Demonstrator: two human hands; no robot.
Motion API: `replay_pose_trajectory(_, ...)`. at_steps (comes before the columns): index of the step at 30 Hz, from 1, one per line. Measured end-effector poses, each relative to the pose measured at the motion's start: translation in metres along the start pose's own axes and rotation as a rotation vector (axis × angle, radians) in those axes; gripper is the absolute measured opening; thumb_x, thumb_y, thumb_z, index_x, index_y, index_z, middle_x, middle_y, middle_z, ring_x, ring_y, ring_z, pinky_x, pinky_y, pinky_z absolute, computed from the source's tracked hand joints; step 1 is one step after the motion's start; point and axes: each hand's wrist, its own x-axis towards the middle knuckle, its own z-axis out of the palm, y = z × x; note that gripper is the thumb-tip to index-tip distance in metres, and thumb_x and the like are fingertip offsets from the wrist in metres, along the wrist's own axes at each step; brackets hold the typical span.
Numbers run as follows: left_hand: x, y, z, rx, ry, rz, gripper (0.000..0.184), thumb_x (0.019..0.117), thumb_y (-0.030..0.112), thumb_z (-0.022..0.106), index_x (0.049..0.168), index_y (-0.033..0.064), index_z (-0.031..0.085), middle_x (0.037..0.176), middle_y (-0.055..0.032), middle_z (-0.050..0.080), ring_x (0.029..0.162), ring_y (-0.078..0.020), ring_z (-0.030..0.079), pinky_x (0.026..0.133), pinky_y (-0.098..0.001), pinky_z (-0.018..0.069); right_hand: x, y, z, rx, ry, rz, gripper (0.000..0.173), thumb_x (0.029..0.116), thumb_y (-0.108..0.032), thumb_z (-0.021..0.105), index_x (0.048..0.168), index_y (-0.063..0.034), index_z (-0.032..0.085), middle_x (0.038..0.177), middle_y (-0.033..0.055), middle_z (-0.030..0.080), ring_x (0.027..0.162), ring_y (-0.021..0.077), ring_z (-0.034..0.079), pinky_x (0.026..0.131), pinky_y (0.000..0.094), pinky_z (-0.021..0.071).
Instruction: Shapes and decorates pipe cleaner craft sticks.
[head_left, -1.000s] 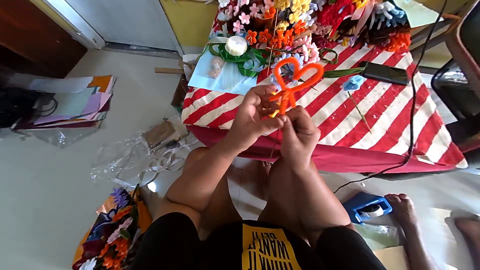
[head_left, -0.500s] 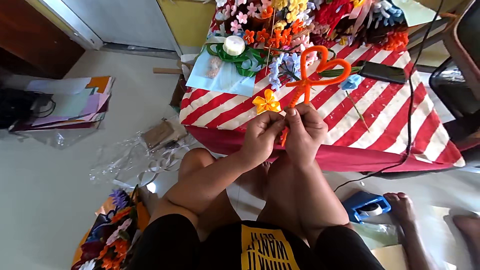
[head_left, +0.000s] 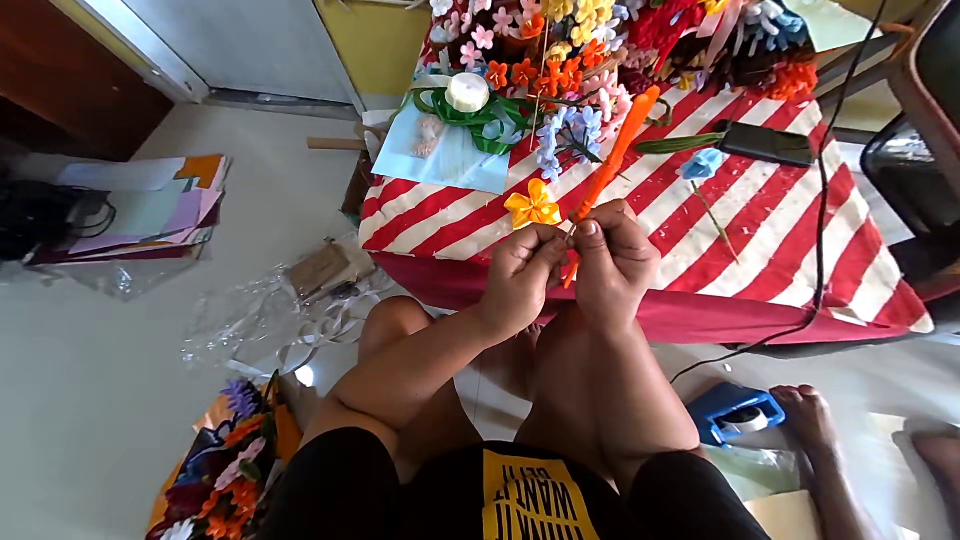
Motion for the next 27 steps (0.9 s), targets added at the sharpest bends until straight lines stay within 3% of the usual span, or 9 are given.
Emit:
replay_pose_trajectory(9,0.001,0.005,-0.004,-0.173,-0.103,-0.107,0.025,0.1059,0.006,0.042,0.094,0.0118,0.063,0.072,0.0055,0.059,0.056,0.002,0.047,0.05,-0.0129,0.0377,0.002,-0.008,-0.004,0.151,-0.077,0.124,0.015,0.1029,-0.012,0.058,0.093,-0.0142,0.069,0.089,-0.0084,0.06,0.076,-0.0005,0.058,0.066,0.0166,0.0526)
replay_pose_trajectory(15,0.007,0.008,-0.009,-0.246,-0.186,-0.217,0.024,0.1047,0.005,0.045,0.094,0.011,0.065,0.074,0.0042,0.061,0.058,0.0013,0.049,0.051,-0.013,0.0383,0.003,-0.011,-0.01,0.232,-0.052,0.156,0.009,0.0979,-0.012,0.066,0.094,-0.0152,0.073,0.09,-0.0078,0.063,0.078,0.0012,0.062,0.069,0.0182,0.0552)
replay_pose_trajectory(18,0.009,0.003,-0.012,-0.124,-0.183,-0.154,0.013,0.1007,0.002,0.054,0.101,0.0098,0.064,0.079,0.0039,0.064,0.063,0.0003,0.054,0.057,-0.0152,0.0453,0.003,-0.008,-0.011,0.196,0.019,0.112,0.009,0.0979,-0.01,0.066,0.093,-0.0159,0.071,0.091,-0.0084,0.064,0.078,0.0007,0.061,0.069,0.018,0.0547)
replay_pose_trajectory(20,0.007,-0.001,-0.009,-0.022,-0.121,-0.105,0.011,0.0977,-0.001,0.058,0.096,0.0082,0.064,0.076,0.0045,0.062,0.061,0.0009,0.054,0.056,-0.015,0.0452,0.004,-0.007,-0.013,0.136,0.056,0.085,0.009,0.0978,-0.01,0.066,0.094,-0.0166,0.07,0.091,-0.0094,0.064,0.077,-0.0002,0.061,0.068,0.0174,0.054)
replay_pose_trajectory(27,0.001,-0.007,-0.005,0.022,-0.028,0.05,0.015,0.1007,0.001,0.055,0.095,0.008,0.066,0.074,0.0057,0.062,0.06,0.0026,0.053,0.055,-0.0136,0.0453,0.005,-0.011,-0.013,0.2,-0.026,0.122,0.015,0.1022,-0.016,0.06,0.098,-0.0171,0.074,0.092,-0.0101,0.063,0.075,-0.0016,0.057,0.065,0.0158,0.0502)
